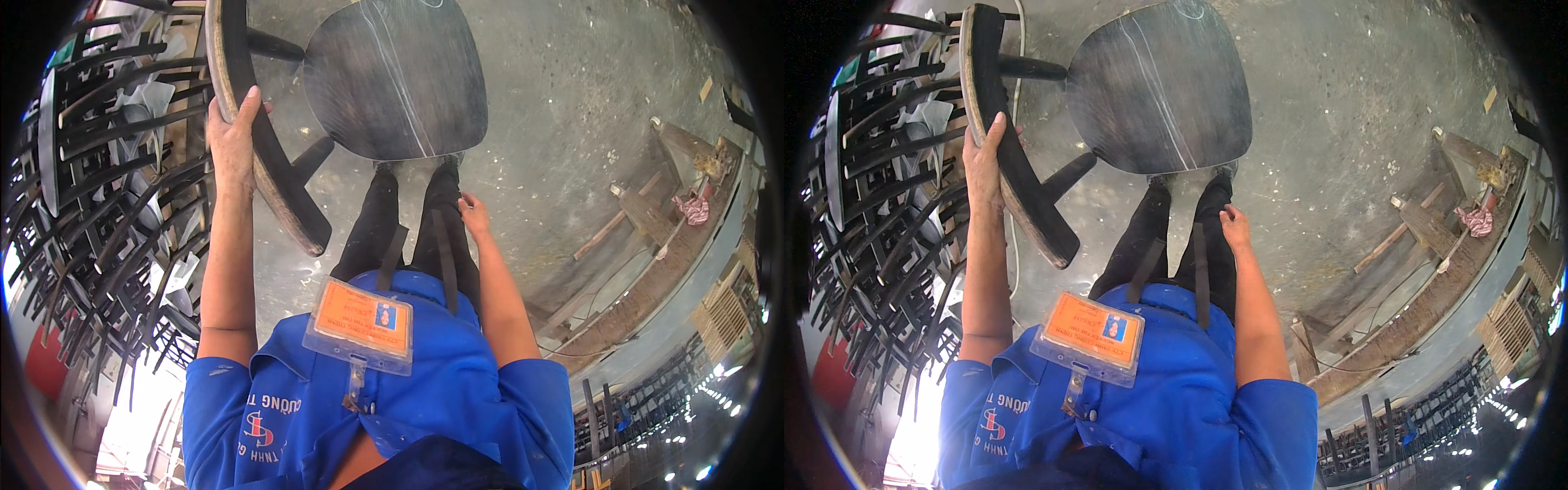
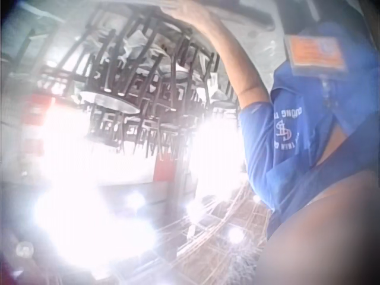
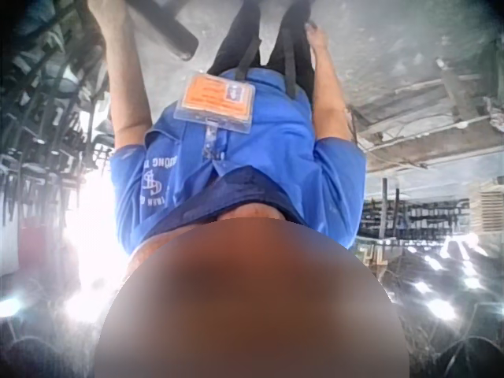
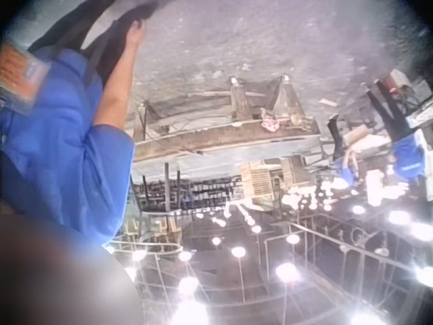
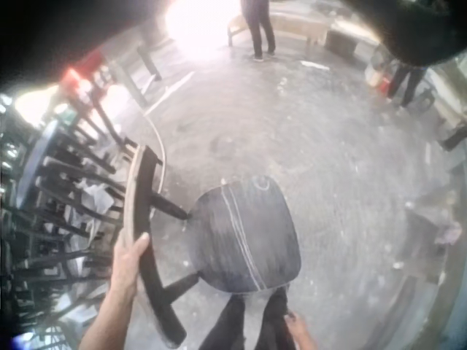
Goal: The person marks a dark wooden chair with a white marker, drawing lines on the seat and legs. The person then lifts and repositions the chair before continuing to mark additional areas.
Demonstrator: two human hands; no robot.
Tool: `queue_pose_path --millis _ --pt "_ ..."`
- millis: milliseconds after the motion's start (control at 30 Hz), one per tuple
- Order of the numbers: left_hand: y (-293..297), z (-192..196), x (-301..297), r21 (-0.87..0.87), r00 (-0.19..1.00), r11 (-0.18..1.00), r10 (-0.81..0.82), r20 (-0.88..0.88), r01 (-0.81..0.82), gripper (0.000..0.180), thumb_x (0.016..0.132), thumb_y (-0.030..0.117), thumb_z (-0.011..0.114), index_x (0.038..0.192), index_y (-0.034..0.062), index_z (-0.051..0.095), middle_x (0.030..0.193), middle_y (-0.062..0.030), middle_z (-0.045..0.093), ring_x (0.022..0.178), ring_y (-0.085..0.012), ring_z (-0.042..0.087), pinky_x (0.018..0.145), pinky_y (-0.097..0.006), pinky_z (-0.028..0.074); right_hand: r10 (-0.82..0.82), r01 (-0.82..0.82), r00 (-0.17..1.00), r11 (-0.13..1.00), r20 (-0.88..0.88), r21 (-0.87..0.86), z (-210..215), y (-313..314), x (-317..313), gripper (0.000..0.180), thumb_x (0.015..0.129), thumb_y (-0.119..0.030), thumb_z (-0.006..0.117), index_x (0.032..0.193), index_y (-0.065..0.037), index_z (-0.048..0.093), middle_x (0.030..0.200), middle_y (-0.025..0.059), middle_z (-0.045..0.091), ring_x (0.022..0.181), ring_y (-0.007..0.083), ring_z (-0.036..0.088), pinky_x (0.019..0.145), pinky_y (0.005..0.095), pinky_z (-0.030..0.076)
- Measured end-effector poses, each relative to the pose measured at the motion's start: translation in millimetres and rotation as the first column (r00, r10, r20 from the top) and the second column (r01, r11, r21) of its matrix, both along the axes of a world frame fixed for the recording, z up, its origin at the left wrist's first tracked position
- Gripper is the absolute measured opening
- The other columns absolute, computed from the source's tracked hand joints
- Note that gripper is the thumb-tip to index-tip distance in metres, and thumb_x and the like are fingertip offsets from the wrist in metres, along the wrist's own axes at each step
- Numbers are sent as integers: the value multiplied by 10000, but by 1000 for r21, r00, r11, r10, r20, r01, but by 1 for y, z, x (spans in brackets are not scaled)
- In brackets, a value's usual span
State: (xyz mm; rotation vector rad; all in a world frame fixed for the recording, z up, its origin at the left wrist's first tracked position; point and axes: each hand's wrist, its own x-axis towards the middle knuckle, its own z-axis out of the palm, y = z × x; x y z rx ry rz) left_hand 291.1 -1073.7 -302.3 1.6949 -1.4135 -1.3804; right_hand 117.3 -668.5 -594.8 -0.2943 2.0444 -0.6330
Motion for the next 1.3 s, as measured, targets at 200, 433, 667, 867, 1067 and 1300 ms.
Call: queue_pose_path --millis 200,433,667,867,1067,1300 --pt "20 13 -59 -27 999 999 -31 15 31 435 852 285 706 1116 11 495 858 -104 634 694 -136 615 584 -253 506 -15 18 989 1000 150 -20 -3 11 -17 365 858 -243 637 1149 -21 640 1046 169 677 970 275 648 855 356 493" --pt "41 25 -112 -35 999 999 -32 -9 32 487 828 288 725 1134 7 470 848 -107 615 675 -145 621 570 -253 515 12 -13 999 1000 43 4 -19 54 -85 382 894 -240 609 1224 -49 595 1031 84 657 815 152 647 633 284 509" --pt "45 23 -132 -95 999 995 2 -38 -6 558 798 288 756 1145 -26 451 815 -107 606 589 -147 607 498 -259 495 -204 199 973 978 104 55 -6 78 -114 343 857 -207 621 1140 -14 642 996 162 689 921 241 665 819 331 507" --pt "42 19 -122 -119 995 992 54 82 -44 609 750 313 794 1138 -71 524 884 -86 608 688 -132 601 614 -251 495 -40 35 996 998 79 60 -11 67 -120 360 863 -236 607 1144 -13 641 1029 173 684 956 262 662 839 347 505" --pt "28 16 -89 -161 973 985 88 212 -54 614 720 340 809 1122 -71 593 927 -82 647 816 -134 597 779 -253 467 101 -98 992 995 80 -33 -18 33 -128 396 901 -254 583 1231 -35 585 1061 102 663 900 185 653 674 304 518" --pt "16 13 -51 -107 967 988 134 215 -113 624 726 343 811 1129 -79 591 946 -93 655 826 -137 611 755 -256 478 -6 10 995 999 96 -36 -18 30 -118 341 851 -226 616 1109 -6 656 1021 190 685 956 273 664 852 351 503"
